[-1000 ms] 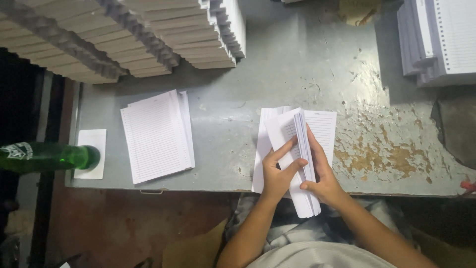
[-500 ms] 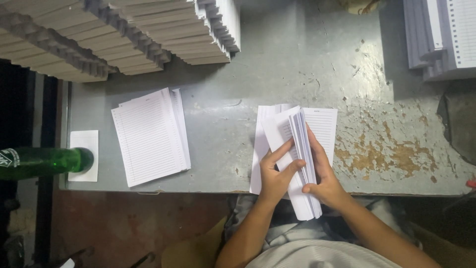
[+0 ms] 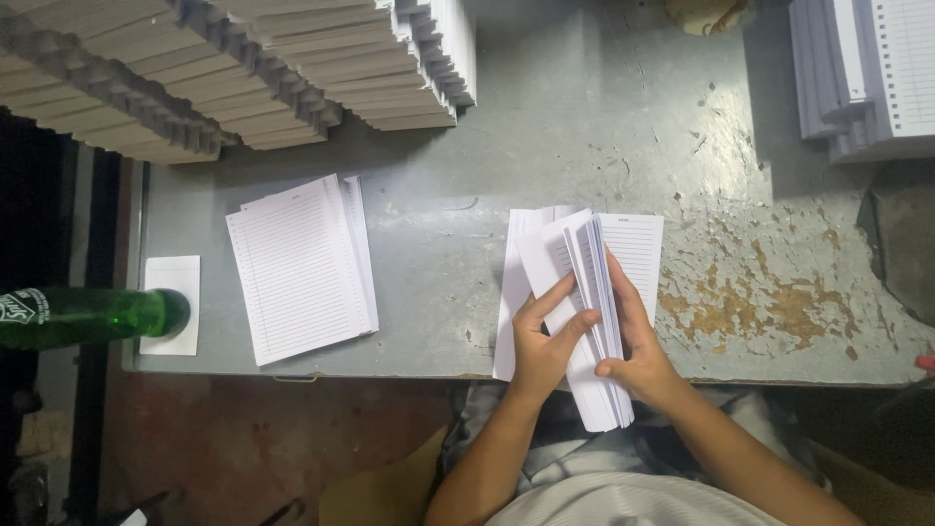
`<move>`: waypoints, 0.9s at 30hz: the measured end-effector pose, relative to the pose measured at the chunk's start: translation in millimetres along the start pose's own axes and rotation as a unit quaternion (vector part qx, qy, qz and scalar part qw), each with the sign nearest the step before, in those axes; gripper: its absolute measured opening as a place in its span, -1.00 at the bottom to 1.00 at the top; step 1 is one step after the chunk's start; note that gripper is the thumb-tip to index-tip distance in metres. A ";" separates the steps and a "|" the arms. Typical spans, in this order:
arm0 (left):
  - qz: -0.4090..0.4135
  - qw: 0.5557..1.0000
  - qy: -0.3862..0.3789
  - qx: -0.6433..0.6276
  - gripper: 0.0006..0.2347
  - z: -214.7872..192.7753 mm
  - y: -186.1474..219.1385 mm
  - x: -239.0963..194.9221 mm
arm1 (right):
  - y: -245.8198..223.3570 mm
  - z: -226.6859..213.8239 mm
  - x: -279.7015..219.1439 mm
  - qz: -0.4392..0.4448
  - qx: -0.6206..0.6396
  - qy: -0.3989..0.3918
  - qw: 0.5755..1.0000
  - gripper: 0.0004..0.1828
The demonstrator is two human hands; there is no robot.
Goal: Counting and organizing stacks of printed paper sheets on a workbench in a print shop.
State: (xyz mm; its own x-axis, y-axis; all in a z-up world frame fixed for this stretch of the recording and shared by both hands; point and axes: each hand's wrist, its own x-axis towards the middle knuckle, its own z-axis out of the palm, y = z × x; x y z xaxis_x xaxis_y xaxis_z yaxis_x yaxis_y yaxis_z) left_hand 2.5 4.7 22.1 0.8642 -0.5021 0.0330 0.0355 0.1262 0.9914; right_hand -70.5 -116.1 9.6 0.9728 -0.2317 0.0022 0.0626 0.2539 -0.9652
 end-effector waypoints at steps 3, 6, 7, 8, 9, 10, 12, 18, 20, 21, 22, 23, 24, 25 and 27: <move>-0.004 1.000 0.001 -0.006 -0.52 2.1 5.1 0.4 | 3.2 -1.3 -1.6 0.004 -0.003 0.004 1.000 0.48; -0.004 1.000 0.001 -0.002 -0.53 0.8 1.9 -0.5 | 2.1 -1.8 -1.0 0.013 -0.007 0.003 1.000 0.49; -0.004 1.000 0.002 -0.002 -0.53 1.2 3.0 -0.2 | 2.1 -1.6 -1.2 0.013 -0.007 0.003 1.000 0.49; -0.004 1.000 0.002 -0.003 -0.54 1.7 4.1 0.1 | 2.1 -1.5 -1.4 0.012 -0.006 0.004 1.000 0.49; -0.003 1.000 0.002 -0.004 -0.54 2.0 5.2 0.0 | 2.3 -1.1 -1.9 0.011 -0.006 0.005 1.000 0.49; -0.003 1.000 0.002 -0.004 -0.54 1.8 6.0 0.3 | 2.1 -1.0 -1.4 0.011 -0.006 0.004 1.000 0.49; -0.005 1.000 -0.001 -0.012 -0.54 1.6 7.8 0.7 | 1.3 -1.0 -0.9 0.013 -0.008 0.003 1.000 0.49; -0.003 1.000 0.003 -0.006 -0.56 1.1 5.3 -1.1 | 2.7 -1.7 -0.6 0.002 -0.003 0.006 1.000 0.48; -0.007 1.000 0.001 -0.007 -0.57 0.6 6.0 -1.9 | 2.5 -1.6 -0.7 0.003 -0.003 0.006 1.000 0.48; -0.009 1.000 -0.001 -0.008 -0.58 0.4 6.4 -1.8 | 2.3 -1.6 -0.3 0.003 -0.003 0.005 1.000 0.48; -0.008 1.000 -0.001 -0.008 -0.58 0.6 6.2 -1.6 | 2.8 -1.9 -0.3 0.003 -0.003 0.005 1.000 0.48; -0.005 1.000 0.001 -0.008 -0.59 0.8 6.0 -1.6 | 3.4 -2.0 -0.4 0.000 -0.003 0.005 1.000 0.47; -0.002 1.000 0.003 -0.007 -0.60 1.0 5.9 -1.6 | 3.9 -2.1 -0.5 -0.002 -0.004 0.004 1.000 0.46; -0.002 1.000 0.003 -0.007 -0.60 1.1 7.2 -0.9 | 4.0 -1.9 -0.3 -0.002 -0.004 0.004 1.000 0.46; 0.000 1.000 0.000 -0.011 -0.59 1.4 9.9 0.6 | 4.3 -1.6 0.1 -0.005 -0.002 0.005 1.000 0.46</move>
State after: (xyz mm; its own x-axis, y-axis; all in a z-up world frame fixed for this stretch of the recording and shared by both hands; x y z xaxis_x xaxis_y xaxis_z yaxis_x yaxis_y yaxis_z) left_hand 2.7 4.4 32.2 0.8637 -0.5028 0.0341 0.0457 0.1455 0.9883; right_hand -70.5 -116.5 5.0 0.9697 -0.2440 0.0087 0.0709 0.2473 -0.9663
